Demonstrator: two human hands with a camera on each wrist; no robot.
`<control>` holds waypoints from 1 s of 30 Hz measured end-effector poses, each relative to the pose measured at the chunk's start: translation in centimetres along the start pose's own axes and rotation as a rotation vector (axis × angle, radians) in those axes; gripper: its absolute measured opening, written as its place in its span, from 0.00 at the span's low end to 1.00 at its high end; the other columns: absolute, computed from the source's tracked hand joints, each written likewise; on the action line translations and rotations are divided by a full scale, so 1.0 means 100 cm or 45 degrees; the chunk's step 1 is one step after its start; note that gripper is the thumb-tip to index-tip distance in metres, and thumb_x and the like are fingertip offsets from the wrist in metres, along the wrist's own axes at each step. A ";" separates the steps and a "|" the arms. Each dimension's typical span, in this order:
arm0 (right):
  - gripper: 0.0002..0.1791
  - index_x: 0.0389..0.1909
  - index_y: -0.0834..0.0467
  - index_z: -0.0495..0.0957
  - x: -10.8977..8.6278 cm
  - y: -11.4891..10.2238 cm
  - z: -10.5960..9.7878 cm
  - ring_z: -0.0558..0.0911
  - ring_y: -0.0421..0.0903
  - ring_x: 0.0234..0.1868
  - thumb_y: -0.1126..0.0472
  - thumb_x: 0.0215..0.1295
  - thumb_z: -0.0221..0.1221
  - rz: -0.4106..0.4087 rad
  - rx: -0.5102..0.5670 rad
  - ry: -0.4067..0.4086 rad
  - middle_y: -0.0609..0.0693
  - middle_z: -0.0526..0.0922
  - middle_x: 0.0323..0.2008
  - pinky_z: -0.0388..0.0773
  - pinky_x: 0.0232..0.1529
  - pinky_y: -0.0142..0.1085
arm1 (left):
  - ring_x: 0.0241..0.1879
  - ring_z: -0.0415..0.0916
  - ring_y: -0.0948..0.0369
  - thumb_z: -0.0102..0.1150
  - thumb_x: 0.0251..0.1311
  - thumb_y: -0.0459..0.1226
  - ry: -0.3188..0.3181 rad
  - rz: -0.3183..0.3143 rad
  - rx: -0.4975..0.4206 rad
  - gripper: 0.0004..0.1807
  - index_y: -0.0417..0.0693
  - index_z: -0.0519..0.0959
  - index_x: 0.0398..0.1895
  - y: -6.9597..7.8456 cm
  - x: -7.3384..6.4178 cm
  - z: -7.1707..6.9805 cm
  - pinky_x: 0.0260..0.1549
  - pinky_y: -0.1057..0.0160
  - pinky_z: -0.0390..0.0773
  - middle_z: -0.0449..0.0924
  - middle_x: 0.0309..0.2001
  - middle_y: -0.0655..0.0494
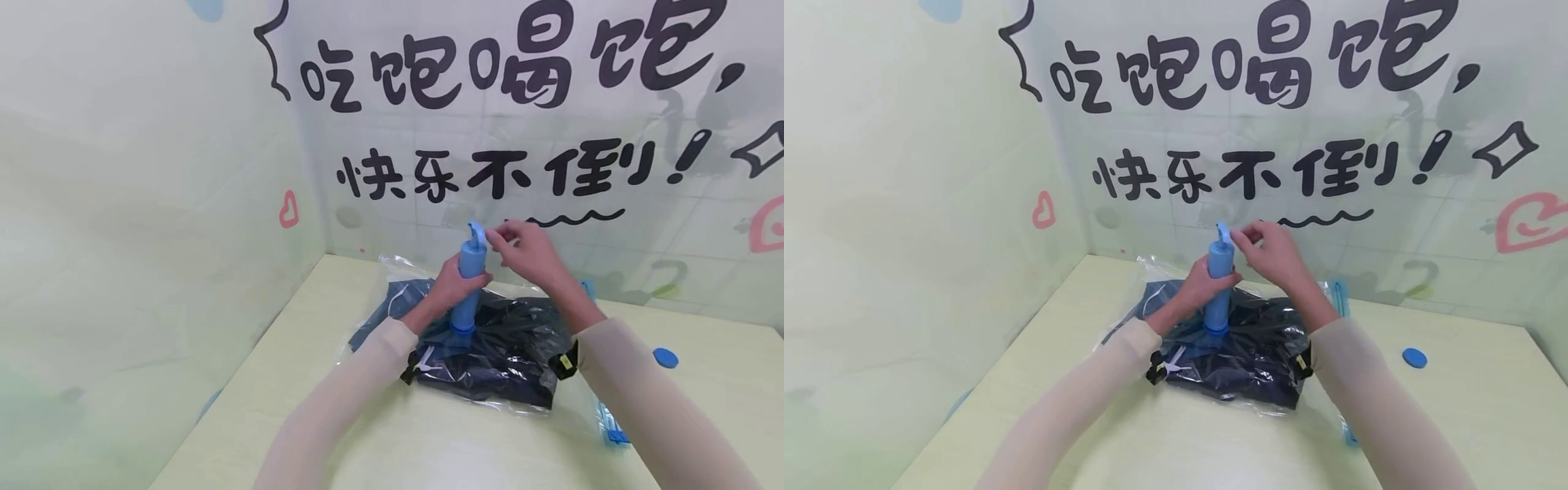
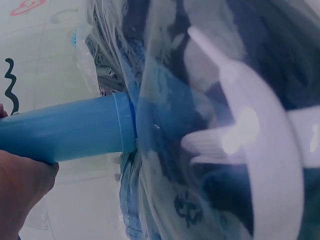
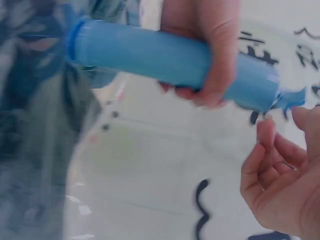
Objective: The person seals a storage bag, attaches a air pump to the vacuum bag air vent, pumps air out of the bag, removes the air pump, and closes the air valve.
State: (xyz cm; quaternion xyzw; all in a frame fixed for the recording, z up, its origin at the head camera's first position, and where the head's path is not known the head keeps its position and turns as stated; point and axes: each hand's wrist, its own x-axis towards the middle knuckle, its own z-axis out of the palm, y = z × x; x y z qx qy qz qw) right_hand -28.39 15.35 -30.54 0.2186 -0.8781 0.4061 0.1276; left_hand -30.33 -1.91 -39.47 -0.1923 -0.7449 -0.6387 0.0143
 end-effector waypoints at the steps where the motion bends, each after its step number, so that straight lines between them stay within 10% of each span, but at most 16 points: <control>1: 0.23 0.46 0.66 0.83 0.004 -0.007 0.001 0.84 0.52 0.29 0.47 0.77 0.56 -0.009 -0.019 0.025 0.59 0.85 0.36 0.79 0.34 0.42 | 0.38 0.77 0.60 0.68 0.62 0.36 0.004 0.005 0.004 0.18 0.38 0.76 0.52 -0.001 0.000 -0.001 0.40 0.60 0.77 0.80 0.39 0.54; 8: 0.25 0.47 0.62 0.80 0.022 -0.039 0.021 0.79 0.53 0.29 0.42 0.73 0.58 0.006 -0.241 0.090 0.55 0.82 0.29 0.75 0.30 0.47 | 0.47 0.77 0.59 0.67 0.64 0.35 -0.001 0.035 0.003 0.28 0.41 0.72 0.66 -0.005 -0.002 -0.004 0.47 0.60 0.77 0.80 0.52 0.51; 20: 0.11 0.43 0.63 0.71 0.018 -0.020 0.051 0.76 0.63 0.19 0.57 0.77 0.51 -0.108 -0.486 0.349 0.61 0.75 0.18 0.72 0.19 0.56 | 0.53 0.73 0.61 0.64 0.67 0.33 -0.106 0.077 -0.042 0.35 0.47 0.63 0.76 -0.004 -0.004 -0.002 0.52 0.62 0.76 0.75 0.62 0.52; 30: 0.13 0.41 0.64 0.71 0.015 -0.020 0.050 0.77 0.65 0.24 0.56 0.78 0.50 -0.008 -0.473 0.290 0.63 0.76 0.22 0.73 0.22 0.57 | 0.55 0.74 0.60 0.64 0.66 0.31 -0.114 0.084 -0.050 0.35 0.44 0.64 0.75 -0.006 -0.003 0.000 0.54 0.61 0.75 0.75 0.63 0.49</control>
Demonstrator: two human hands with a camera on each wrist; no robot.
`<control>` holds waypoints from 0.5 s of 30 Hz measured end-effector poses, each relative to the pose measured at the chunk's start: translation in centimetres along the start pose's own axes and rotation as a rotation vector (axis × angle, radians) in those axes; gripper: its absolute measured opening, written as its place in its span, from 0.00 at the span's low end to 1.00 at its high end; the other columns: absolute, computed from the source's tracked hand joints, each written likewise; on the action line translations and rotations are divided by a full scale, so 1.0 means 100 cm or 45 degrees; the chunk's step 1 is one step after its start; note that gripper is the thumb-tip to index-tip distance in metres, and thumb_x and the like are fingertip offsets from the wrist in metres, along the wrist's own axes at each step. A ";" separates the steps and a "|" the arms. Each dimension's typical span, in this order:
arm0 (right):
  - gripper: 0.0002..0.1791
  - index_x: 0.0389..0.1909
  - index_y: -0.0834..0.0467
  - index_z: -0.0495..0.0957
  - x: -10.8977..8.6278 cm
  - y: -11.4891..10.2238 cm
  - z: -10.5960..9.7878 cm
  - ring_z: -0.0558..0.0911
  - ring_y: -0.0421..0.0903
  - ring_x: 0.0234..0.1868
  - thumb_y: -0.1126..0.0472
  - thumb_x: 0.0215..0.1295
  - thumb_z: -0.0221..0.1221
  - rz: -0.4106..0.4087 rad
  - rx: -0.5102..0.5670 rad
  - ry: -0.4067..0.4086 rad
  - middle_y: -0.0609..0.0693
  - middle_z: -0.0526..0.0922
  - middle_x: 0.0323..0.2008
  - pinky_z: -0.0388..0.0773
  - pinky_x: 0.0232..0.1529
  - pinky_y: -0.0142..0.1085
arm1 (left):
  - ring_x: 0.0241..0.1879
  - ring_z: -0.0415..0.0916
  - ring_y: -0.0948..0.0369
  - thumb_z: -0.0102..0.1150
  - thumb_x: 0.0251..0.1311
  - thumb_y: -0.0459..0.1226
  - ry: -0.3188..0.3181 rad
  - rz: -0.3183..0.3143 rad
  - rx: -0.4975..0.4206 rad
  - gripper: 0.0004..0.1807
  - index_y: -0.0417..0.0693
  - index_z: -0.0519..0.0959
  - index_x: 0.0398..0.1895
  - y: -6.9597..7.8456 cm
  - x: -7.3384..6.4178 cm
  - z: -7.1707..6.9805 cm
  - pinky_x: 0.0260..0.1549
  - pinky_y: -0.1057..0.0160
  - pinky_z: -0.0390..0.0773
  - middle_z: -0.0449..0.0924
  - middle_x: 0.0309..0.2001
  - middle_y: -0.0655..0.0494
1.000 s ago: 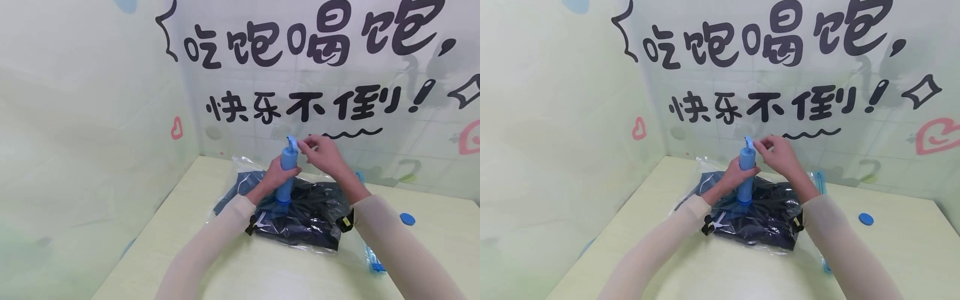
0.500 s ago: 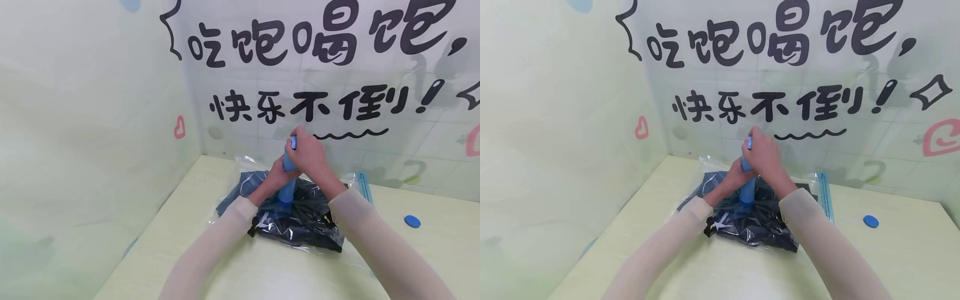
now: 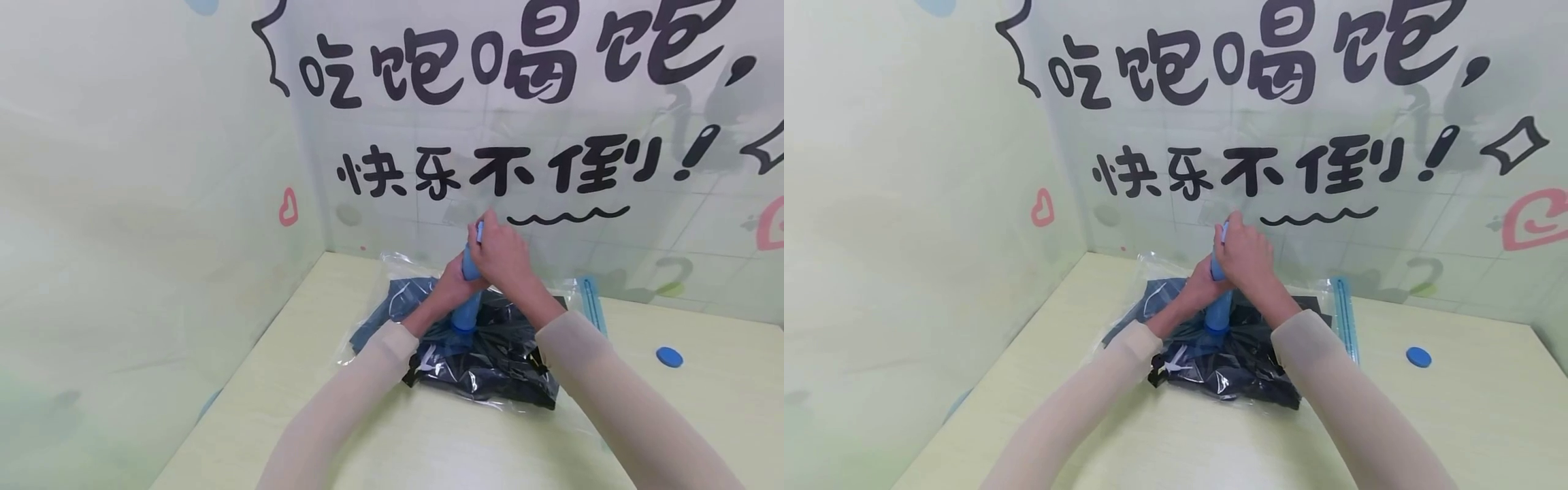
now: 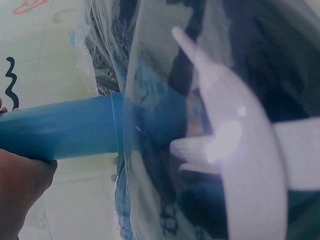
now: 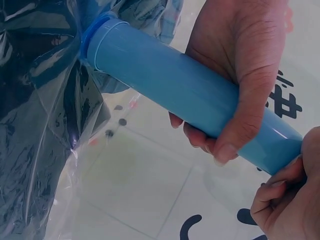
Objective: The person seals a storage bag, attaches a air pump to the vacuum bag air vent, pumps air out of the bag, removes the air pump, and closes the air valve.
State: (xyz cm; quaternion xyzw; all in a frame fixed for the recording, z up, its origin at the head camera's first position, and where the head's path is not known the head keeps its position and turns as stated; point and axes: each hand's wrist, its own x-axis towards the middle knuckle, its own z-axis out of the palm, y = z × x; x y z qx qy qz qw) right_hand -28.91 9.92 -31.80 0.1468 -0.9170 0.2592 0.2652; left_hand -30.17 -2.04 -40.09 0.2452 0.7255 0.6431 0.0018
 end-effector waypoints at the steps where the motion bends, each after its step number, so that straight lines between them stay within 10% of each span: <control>1: 0.14 0.41 0.64 0.72 0.000 0.000 0.000 0.78 0.65 0.25 0.56 0.79 0.50 0.008 0.000 -0.014 0.63 0.76 0.22 0.73 0.23 0.58 | 0.54 0.74 0.60 0.64 0.66 0.31 0.000 -0.003 0.006 0.35 0.44 0.64 0.75 0.000 0.000 0.000 0.53 0.61 0.75 0.75 0.63 0.49; 15: 0.18 0.51 0.66 0.75 0.004 -0.004 -0.019 0.79 0.65 0.36 0.53 0.80 0.50 0.035 0.013 -0.265 0.65 0.80 0.35 0.75 0.34 0.58 | 0.52 0.74 0.61 0.65 0.66 0.31 -0.001 0.059 0.022 0.34 0.45 0.65 0.74 -0.002 0.000 0.002 0.51 0.62 0.76 0.75 0.61 0.49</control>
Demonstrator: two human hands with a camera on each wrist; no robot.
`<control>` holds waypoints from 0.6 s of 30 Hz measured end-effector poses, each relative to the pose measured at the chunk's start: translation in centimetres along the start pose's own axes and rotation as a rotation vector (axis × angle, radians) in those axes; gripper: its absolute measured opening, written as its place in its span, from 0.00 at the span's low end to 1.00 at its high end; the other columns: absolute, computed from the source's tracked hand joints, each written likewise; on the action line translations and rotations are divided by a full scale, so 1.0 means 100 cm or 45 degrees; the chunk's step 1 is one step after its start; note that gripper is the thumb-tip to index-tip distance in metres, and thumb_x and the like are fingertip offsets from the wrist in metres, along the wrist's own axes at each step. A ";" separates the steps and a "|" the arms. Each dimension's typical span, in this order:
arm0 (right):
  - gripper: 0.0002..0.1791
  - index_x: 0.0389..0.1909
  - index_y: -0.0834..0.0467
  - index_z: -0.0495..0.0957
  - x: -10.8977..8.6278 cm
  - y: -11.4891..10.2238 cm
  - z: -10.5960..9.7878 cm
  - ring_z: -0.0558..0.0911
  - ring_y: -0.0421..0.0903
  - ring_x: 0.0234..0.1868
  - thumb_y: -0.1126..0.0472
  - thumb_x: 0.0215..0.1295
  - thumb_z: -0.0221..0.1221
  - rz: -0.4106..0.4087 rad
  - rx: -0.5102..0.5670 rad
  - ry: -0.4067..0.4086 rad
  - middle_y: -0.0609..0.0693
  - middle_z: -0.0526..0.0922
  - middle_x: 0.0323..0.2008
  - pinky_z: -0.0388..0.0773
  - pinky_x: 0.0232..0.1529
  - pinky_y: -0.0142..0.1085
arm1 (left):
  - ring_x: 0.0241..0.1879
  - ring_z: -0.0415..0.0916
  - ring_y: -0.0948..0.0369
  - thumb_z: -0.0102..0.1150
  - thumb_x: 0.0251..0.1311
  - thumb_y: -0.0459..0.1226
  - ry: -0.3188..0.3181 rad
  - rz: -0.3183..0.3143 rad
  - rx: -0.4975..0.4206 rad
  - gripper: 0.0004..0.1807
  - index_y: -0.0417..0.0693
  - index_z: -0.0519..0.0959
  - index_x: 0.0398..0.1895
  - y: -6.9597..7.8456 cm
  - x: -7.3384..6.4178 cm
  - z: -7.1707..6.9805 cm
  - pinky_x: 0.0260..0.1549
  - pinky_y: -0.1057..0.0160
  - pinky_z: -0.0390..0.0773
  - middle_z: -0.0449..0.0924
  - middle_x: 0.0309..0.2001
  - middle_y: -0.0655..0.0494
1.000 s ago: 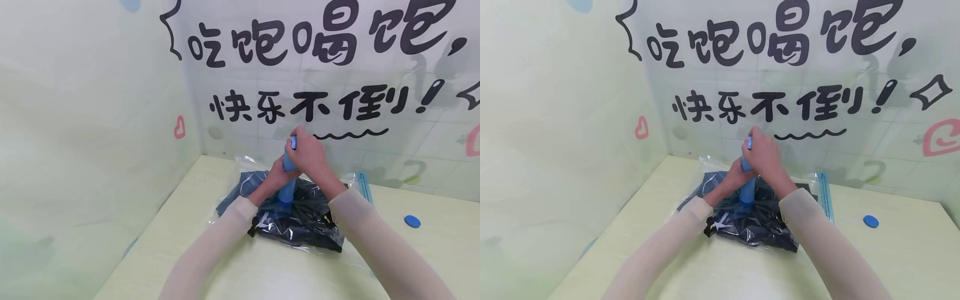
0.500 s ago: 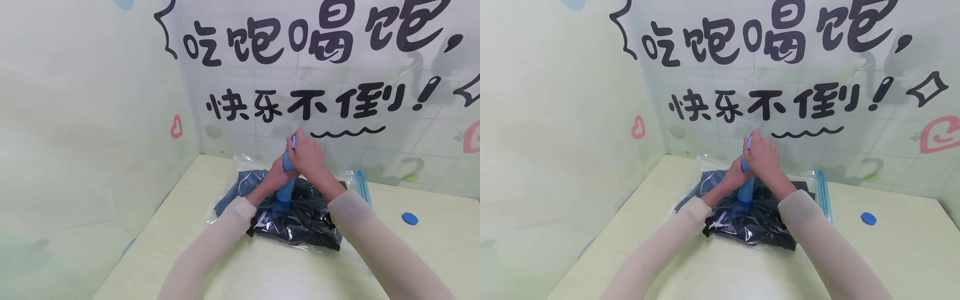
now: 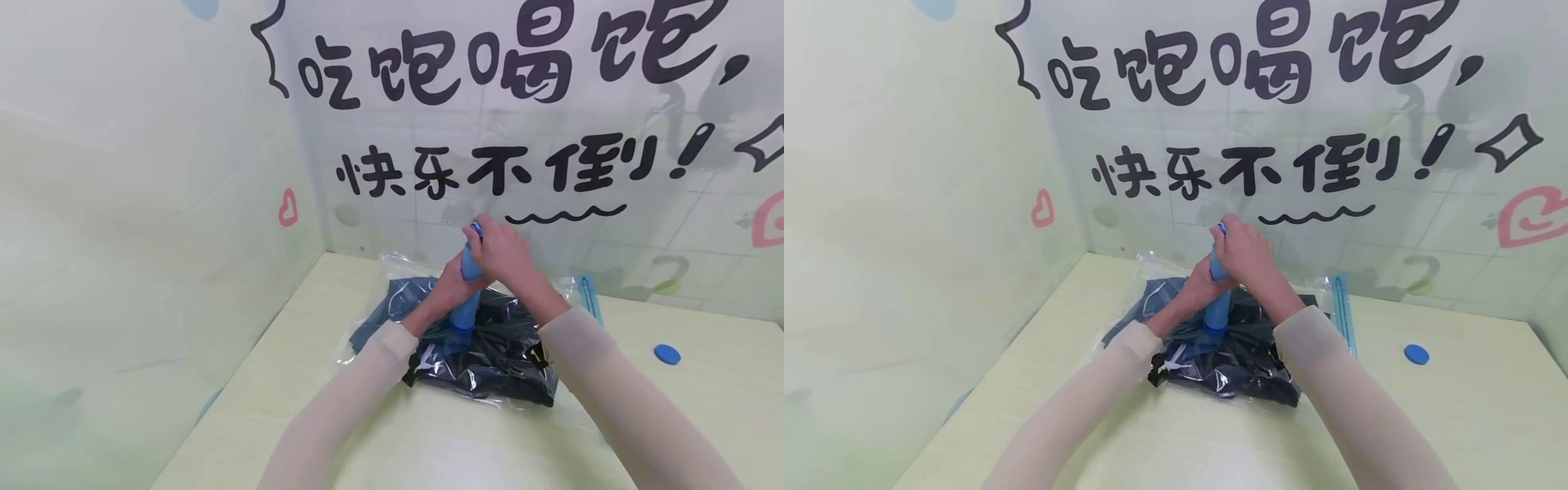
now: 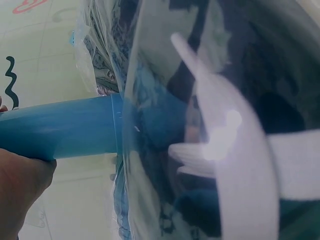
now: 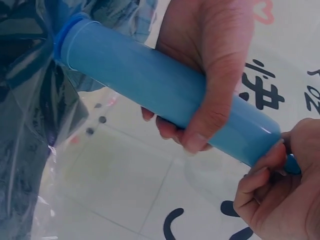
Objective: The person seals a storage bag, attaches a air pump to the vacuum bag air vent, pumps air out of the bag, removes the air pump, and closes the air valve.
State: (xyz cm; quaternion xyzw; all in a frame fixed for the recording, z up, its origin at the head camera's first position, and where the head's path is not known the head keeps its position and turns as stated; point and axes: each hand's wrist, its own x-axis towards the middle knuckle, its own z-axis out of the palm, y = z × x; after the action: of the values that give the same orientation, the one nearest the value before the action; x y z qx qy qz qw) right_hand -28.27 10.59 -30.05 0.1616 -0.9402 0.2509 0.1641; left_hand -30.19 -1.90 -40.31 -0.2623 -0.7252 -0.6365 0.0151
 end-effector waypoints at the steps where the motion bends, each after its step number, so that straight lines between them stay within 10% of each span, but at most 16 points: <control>1: 0.18 0.51 0.66 0.75 0.000 0.000 -0.002 0.79 0.64 0.36 0.53 0.80 0.50 0.000 -0.002 -0.022 0.64 0.79 0.34 0.75 0.34 0.57 | 0.52 0.74 0.61 0.65 0.66 0.31 0.001 0.000 0.004 0.34 0.45 0.66 0.74 0.000 0.000 0.000 0.51 0.62 0.76 0.76 0.61 0.49; 18: 0.09 0.38 0.60 0.66 -0.001 -0.002 -0.002 0.73 0.57 0.24 0.58 0.78 0.49 -0.022 -0.003 -0.084 0.56 0.68 0.23 0.68 0.24 0.48 | 0.59 0.72 0.61 0.63 0.69 0.34 -0.014 -0.033 0.003 0.37 0.50 0.60 0.78 0.004 -0.005 -0.002 0.54 0.61 0.75 0.72 0.66 0.52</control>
State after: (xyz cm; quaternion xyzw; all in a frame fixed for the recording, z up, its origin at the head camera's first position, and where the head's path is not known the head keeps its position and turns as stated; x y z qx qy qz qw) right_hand -28.10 10.58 -29.85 0.1777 -0.9440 0.2428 0.1352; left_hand -29.67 -2.24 -40.04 -0.2563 -0.7294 -0.6343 0.0032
